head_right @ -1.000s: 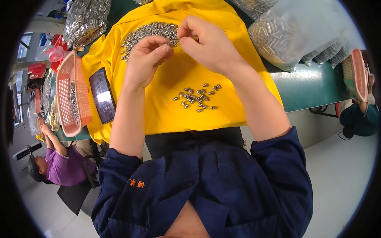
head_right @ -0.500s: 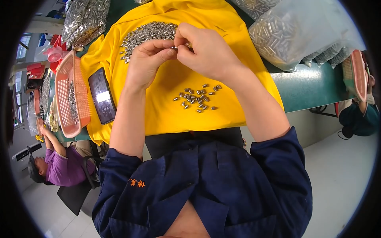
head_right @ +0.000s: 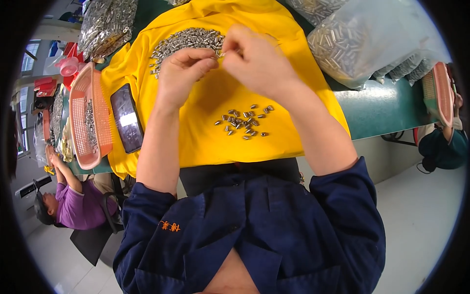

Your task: The worker is assembling small metal pins and caps by hand at a factory workbench.

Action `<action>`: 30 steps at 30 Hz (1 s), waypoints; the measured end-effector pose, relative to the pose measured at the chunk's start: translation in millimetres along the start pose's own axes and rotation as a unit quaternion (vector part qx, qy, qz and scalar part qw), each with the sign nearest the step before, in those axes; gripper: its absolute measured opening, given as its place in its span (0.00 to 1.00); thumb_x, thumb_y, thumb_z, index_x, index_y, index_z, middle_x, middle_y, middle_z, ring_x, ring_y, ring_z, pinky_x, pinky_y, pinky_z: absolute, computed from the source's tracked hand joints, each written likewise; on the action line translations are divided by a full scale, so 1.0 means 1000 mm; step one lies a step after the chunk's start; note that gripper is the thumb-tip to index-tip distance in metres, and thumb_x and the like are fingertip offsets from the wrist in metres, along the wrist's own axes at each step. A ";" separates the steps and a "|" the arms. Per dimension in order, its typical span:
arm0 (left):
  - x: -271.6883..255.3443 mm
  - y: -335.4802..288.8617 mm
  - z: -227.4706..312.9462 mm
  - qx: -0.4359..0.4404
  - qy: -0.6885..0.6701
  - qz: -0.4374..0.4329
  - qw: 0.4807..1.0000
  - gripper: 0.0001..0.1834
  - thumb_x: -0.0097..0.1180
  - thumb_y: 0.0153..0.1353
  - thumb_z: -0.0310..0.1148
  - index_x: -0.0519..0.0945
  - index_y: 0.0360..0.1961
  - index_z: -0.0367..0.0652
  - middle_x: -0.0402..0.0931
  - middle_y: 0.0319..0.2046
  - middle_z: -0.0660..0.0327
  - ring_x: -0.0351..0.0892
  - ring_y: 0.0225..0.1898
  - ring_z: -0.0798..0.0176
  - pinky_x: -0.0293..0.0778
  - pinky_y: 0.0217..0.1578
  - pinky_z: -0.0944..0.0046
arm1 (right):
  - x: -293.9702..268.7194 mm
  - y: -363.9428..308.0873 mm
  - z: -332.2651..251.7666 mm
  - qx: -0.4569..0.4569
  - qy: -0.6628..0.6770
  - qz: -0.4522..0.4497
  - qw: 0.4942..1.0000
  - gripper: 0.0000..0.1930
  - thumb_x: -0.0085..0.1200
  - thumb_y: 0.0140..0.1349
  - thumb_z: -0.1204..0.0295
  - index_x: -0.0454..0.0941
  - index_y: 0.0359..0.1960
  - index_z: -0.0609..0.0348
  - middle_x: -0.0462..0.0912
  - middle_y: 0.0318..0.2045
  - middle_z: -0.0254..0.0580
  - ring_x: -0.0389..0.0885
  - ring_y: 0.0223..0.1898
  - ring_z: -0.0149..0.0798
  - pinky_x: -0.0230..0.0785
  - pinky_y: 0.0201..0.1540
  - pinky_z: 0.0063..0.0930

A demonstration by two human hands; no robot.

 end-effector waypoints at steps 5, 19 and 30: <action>0.001 0.000 -0.001 -0.032 -0.077 0.000 0.996 0.07 0.54 0.49 0.21 0.75 0.32 0.35 0.76 0.28 0.60 0.76 0.31 0.68 0.71 0.35 0.73 | -0.002 0.001 -0.001 -0.006 0.063 -0.005 0.998 0.05 0.45 0.46 0.74 0.66 0.25 0.63 0.70 0.17 0.36 0.66 0.19 0.28 0.60 0.23 0.21; 0.008 -0.003 0.004 0.009 -0.027 -0.030 0.999 0.06 0.54 0.48 0.21 0.76 0.30 0.34 0.76 0.28 0.60 0.75 0.31 0.70 0.71 0.34 0.74 | 0.011 -0.001 -0.007 -0.030 0.010 -0.042 0.999 0.05 0.44 0.46 0.74 0.65 0.25 0.61 0.70 0.17 0.45 0.69 0.20 0.42 0.61 0.23 0.29; 0.009 -0.002 0.009 0.003 0.056 -0.016 0.998 0.07 0.57 0.47 0.22 0.76 0.30 0.36 0.76 0.27 0.64 0.73 0.29 0.75 0.69 0.32 0.77 | 0.012 0.001 -0.002 -0.004 0.050 -0.040 0.998 0.05 0.45 0.47 0.73 0.65 0.25 0.61 0.72 0.20 0.48 0.71 0.24 0.48 0.62 0.25 0.32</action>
Point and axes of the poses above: each hand's wrist, its own y-axis towards the middle knuckle, its own x-axis out of the palm, z = x × y, the point moved 7 cm from there along y, towards the middle knuckle
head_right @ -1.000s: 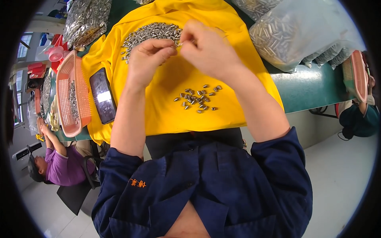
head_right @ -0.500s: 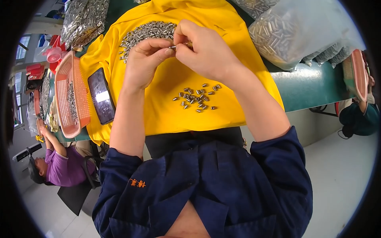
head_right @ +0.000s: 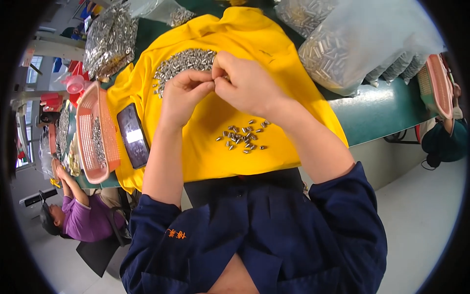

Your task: The worker is assembling small metal pins and caps by hand at a factory workbench.

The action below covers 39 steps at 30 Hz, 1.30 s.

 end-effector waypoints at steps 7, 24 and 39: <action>-0.017 0.014 0.008 -0.017 -0.026 0.001 1.000 0.04 0.54 0.47 0.21 0.75 0.26 0.34 0.75 0.25 0.60 0.75 0.26 0.70 0.71 0.30 0.73 | -0.037 -0.004 -0.015 -0.076 -0.071 0.112 0.988 0.04 0.45 0.48 0.79 0.64 0.26 0.61 0.68 0.19 0.35 0.67 0.21 0.29 0.60 0.25 0.20; -0.005 0.106 0.067 0.204 0.409 -0.019 0.889 0.12 0.53 0.48 0.37 0.77 0.34 0.43 0.76 0.29 0.58 0.75 0.30 0.61 0.69 0.34 0.67 | -0.055 0.000 -0.010 -0.024 -0.037 0.196 0.980 0.05 0.47 0.47 0.76 0.65 0.25 0.62 0.73 0.18 0.44 0.72 0.19 0.41 0.63 0.23 0.28; 0.002 0.025 0.020 0.217 0.547 -0.061 0.806 0.06 0.54 0.41 0.26 0.76 0.25 0.41 0.72 0.27 0.58 0.71 0.32 0.54 0.67 0.33 0.62 | -0.024 0.001 -0.007 -0.029 -0.058 0.127 0.990 0.04 0.46 0.46 0.77 0.65 0.24 0.62 0.72 0.17 0.44 0.70 0.19 0.41 0.62 0.23 0.27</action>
Point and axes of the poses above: each hand's wrist, its own y-axis towards the middle knuckle, its own x-axis out of the palm, z = x × y, the point moved 7 cm from there along y, towards the middle knuckle
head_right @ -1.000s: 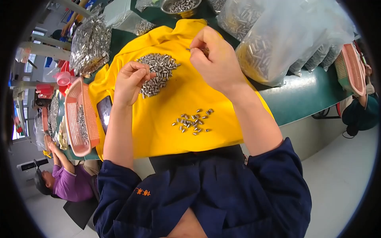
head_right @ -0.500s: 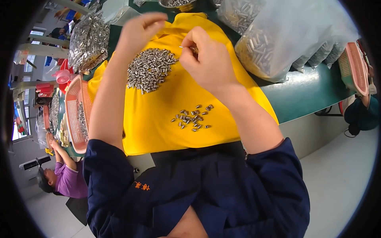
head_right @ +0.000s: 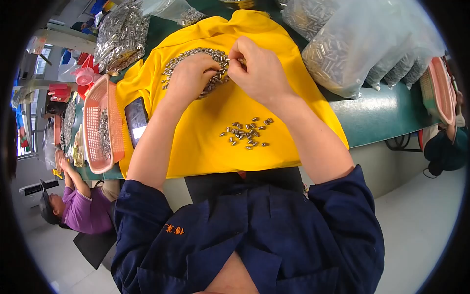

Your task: The worker is assembling small metal pins and caps by hand at a factory workbench.

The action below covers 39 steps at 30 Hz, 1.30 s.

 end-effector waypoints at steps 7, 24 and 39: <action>-0.013 -0.009 -0.012 -0.151 -0.267 0.070 0.949 0.07 0.53 0.48 0.25 0.78 0.31 0.41 0.75 0.32 0.63 0.73 0.33 0.68 0.68 0.35 0.71 | 0.004 -0.001 0.005 0.012 0.026 -0.024 0.999 0.04 0.46 0.47 0.76 0.65 0.25 0.62 0.71 0.17 0.41 0.69 0.19 0.36 0.62 0.24 0.25; 0.013 -0.032 0.002 -0.207 -0.600 0.073 0.770 0.07 0.54 0.49 0.21 0.76 0.32 0.35 0.76 0.29 0.63 0.73 0.30 0.73 0.70 0.34 0.76 | 0.022 -0.007 0.004 0.002 0.069 -0.120 0.990 0.04 0.45 0.46 0.75 0.66 0.24 0.62 0.70 0.17 0.41 0.69 0.20 0.34 0.61 0.24 0.24; 0.003 -0.031 -0.003 -0.168 -0.354 0.105 0.914 0.07 0.53 0.48 0.19 0.77 0.30 0.35 0.75 0.32 0.63 0.73 0.32 0.72 0.69 0.34 0.75 | 0.014 -0.006 0.019 0.079 0.053 -0.069 0.993 0.05 0.45 0.48 0.75 0.66 0.27 0.61 0.71 0.18 0.39 0.69 0.20 0.32 0.61 0.24 0.23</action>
Point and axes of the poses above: each hand's wrist, its own y-axis towards the middle knuckle, its own x-axis out of the palm, z = x × y, the point moved 7 cm from there along y, towards the middle knuckle
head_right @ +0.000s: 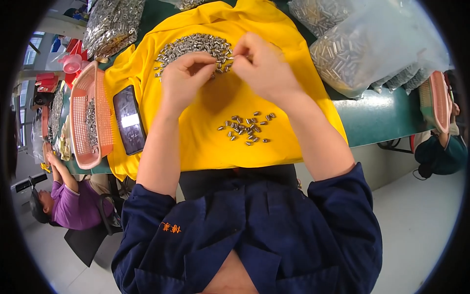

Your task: The worker is assembling small metal pins and caps by hand at a factory workbench.

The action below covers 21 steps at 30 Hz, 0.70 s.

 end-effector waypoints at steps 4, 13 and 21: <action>-0.001 0.000 -0.013 -0.066 -0.114 0.009 0.991 0.09 0.50 0.52 0.20 0.75 0.36 0.36 0.74 0.32 0.64 0.72 0.32 0.73 0.69 0.33 0.77 | -0.001 0.001 -0.003 -0.006 0.022 -0.006 1.000 0.05 0.46 0.48 0.75 0.67 0.26 0.62 0.69 0.18 0.34 0.66 0.21 0.27 0.60 0.25 0.20; 0.017 -0.006 -0.026 -0.144 -0.448 -0.022 0.882 0.08 0.51 0.53 0.23 0.74 0.36 0.39 0.74 0.31 0.62 0.72 0.34 0.68 0.69 0.36 0.71 | 0.006 -0.001 -0.011 -0.018 0.042 -0.039 0.998 0.04 0.46 0.48 0.75 0.66 0.26 0.61 0.69 0.20 0.33 0.64 0.22 0.25 0.59 0.24 0.18; 0.025 -0.007 -0.019 -0.155 -0.510 -0.056 0.844 0.07 0.51 0.53 0.23 0.74 0.34 0.38 0.74 0.30 0.59 0.74 0.33 0.66 0.72 0.37 0.67 | 0.006 -0.002 -0.012 -0.013 0.085 -0.048 0.995 0.03 0.45 0.48 0.76 0.66 0.26 0.61 0.70 0.21 0.32 0.66 0.23 0.24 0.60 0.26 0.18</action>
Point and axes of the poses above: each hand's wrist, its own y-axis towards the middle knuckle, its own x-axis out of the palm, z = x × y, the point moved 7 cm from there along y, towards the middle knuckle
